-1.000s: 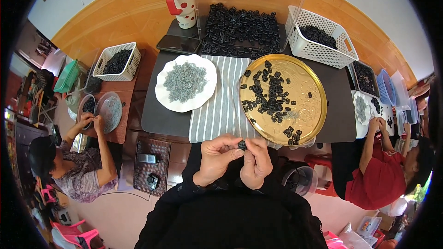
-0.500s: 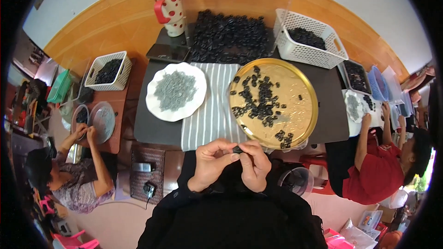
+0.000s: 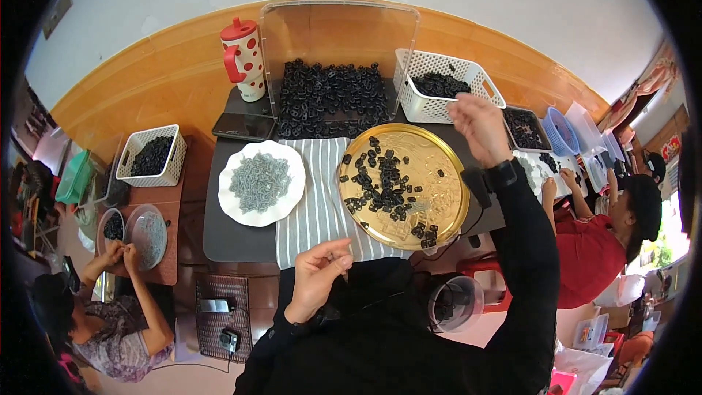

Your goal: The person sorts and inspects small black rubber parts on a gold tray by hand.

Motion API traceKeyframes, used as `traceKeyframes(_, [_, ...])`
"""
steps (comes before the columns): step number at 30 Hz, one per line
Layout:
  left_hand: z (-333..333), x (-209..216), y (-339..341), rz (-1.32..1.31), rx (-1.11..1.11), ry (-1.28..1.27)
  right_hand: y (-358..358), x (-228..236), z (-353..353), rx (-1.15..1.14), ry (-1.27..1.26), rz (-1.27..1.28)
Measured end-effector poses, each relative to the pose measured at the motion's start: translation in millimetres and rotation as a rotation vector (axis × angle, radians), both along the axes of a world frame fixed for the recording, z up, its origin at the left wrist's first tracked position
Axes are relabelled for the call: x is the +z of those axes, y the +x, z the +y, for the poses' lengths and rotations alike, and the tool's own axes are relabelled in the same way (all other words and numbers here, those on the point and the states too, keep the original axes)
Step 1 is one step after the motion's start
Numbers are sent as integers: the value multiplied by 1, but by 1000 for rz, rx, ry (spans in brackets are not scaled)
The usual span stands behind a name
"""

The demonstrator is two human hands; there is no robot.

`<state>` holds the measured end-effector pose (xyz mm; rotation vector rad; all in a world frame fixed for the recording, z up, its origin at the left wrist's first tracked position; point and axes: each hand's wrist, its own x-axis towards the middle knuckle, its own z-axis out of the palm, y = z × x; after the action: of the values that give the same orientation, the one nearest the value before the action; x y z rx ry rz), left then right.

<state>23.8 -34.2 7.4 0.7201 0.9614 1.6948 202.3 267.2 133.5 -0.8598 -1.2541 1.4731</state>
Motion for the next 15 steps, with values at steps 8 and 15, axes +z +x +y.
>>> traceKeyframes(8, [-5,-7,-6,22,6,-75,-16,-79,-31,421,650,-862])
traceKeyframes(15, [-7,-5,-3,45,-9,-93,-39,-90,-46,549,948,-1059])
